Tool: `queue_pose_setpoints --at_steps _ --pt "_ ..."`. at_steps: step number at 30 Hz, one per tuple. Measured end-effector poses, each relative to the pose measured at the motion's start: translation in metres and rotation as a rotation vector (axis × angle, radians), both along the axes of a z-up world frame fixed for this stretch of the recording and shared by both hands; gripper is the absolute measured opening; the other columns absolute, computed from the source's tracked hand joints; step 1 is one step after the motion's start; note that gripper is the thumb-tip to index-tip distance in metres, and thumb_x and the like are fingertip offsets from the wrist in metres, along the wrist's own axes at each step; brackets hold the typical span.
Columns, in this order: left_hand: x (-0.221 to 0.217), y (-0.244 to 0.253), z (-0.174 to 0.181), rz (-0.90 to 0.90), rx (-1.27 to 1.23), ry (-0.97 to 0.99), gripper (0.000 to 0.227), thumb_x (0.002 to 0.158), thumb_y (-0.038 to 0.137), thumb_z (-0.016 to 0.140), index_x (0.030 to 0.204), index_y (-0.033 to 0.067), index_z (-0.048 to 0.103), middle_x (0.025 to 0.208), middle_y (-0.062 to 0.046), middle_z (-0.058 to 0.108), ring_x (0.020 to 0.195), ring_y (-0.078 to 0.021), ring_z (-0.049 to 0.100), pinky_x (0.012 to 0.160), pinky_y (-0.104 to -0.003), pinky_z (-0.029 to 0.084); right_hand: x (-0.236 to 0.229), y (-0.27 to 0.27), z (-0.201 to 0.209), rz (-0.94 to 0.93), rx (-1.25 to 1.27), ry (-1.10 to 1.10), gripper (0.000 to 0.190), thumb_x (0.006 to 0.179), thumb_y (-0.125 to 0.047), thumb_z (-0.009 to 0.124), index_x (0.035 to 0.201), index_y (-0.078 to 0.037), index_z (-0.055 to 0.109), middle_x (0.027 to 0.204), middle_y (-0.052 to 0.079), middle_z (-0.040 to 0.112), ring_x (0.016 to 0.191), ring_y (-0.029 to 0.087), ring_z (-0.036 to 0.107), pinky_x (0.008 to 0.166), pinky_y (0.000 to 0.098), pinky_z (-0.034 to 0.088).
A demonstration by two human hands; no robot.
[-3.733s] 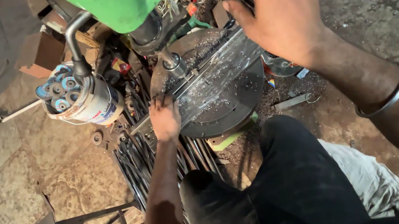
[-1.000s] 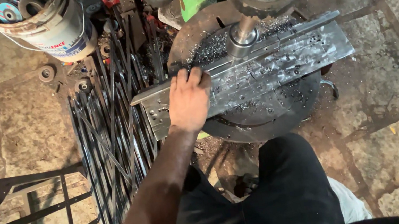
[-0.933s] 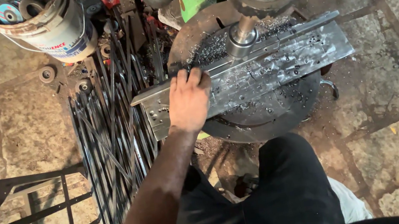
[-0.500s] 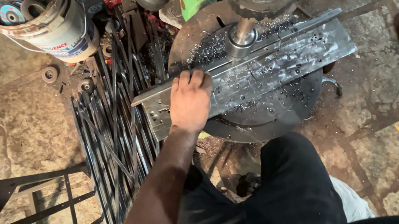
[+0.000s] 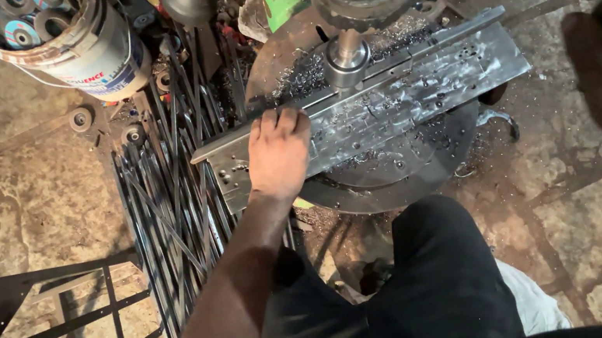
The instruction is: Operating a vertical drill press to make holes in a metal workpiece.
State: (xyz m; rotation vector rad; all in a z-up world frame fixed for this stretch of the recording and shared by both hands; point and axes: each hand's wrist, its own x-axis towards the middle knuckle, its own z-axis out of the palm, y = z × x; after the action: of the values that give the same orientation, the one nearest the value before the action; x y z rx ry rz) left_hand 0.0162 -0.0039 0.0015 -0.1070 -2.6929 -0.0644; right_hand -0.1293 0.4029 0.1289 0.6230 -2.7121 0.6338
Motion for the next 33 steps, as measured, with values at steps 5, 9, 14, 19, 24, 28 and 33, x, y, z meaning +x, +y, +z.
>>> queue_pose_setpoints --at_steps 5,9,14,19,24,28,33 --pt "0.0 0.0 0.001 -0.009 -0.016 -0.02 0.032 0.085 0.016 0.062 0.114 0.0065 0.07 0.118 -0.009 0.062 0.11 -0.0292 0.057 0.102 -0.047 0.048 0.025 -0.041 0.017 0.075 -0.302 -0.138 0.015 0.122 -0.005 0.059 0.128 0.002 0.047 0.075 0.006 0.054 0.057 0.011 0.055 0.049 0.0256 0.04" --pt "0.0 0.001 0.001 -0.005 -0.01 -0.028 0.033 0.086 0.016 0.062 0.116 0.0051 0.07 0.117 -0.009 0.061 0.11 -0.0293 0.057 0.101 -0.046 0.048 0.021 -0.04 0.015 0.111 -0.237 -0.117 0.013 0.12 -0.001 0.056 0.129 0.004 0.047 0.07 0.007 0.052 0.052 0.013 0.054 0.045 0.0274 0.039" --pt "-0.001 0.001 0.002 0.013 -0.005 -0.024 0.034 0.086 0.016 0.061 0.116 0.0046 0.069 0.115 -0.008 0.061 0.111 -0.0289 0.057 0.101 -0.045 0.048 0.016 -0.042 0.012 0.102 -0.207 -0.087 0.015 0.122 -0.004 0.055 0.133 0.003 0.047 0.063 0.004 0.051 0.052 0.01 0.054 0.046 0.0264 0.041" --pt "-0.001 0.002 0.001 0.012 -0.017 -0.021 0.031 0.085 0.017 0.062 0.113 0.0049 0.07 0.116 -0.009 0.061 0.11 -0.0284 0.057 0.102 -0.046 0.048 0.005 -0.027 -0.006 0.107 -0.031 0.038 0.011 0.122 0.002 0.054 0.131 0.007 0.052 0.06 0.009 0.049 0.049 0.017 0.051 0.049 0.033 0.036" --pt "-0.003 0.002 -0.002 0.023 -0.02 -0.037 0.033 0.085 0.015 0.063 0.115 0.0048 0.07 0.116 -0.009 0.062 0.111 -0.0283 0.058 0.102 -0.045 0.049 0.001 -0.023 -0.014 0.113 -0.165 -0.117 0.019 0.121 -0.007 0.049 0.105 0.003 0.049 0.065 0.006 0.048 0.053 0.011 0.051 0.048 0.0272 0.036" --pt "-0.003 0.001 0.001 0.023 -0.04 -0.035 0.034 0.083 0.015 0.064 0.115 0.0047 0.071 0.118 -0.009 0.062 0.112 -0.0286 0.058 0.101 -0.045 0.049 0.005 -0.037 -0.005 0.199 -0.325 -0.127 0.013 0.123 -0.008 0.052 0.12 0.004 0.053 0.069 0.003 0.049 0.055 0.008 0.05 0.049 0.025 0.035" --pt "-0.003 0.002 -0.001 0.02 -0.022 -0.049 0.033 0.084 0.014 0.064 0.115 0.0045 0.071 0.117 -0.009 0.062 0.112 -0.0293 0.058 0.101 -0.045 0.049 -0.006 -0.019 -0.029 0.19 -0.227 -0.088 0.025 0.122 -0.008 0.048 0.098 0.0 0.051 0.059 0.005 0.046 0.049 0.011 0.048 0.045 0.0272 0.032"
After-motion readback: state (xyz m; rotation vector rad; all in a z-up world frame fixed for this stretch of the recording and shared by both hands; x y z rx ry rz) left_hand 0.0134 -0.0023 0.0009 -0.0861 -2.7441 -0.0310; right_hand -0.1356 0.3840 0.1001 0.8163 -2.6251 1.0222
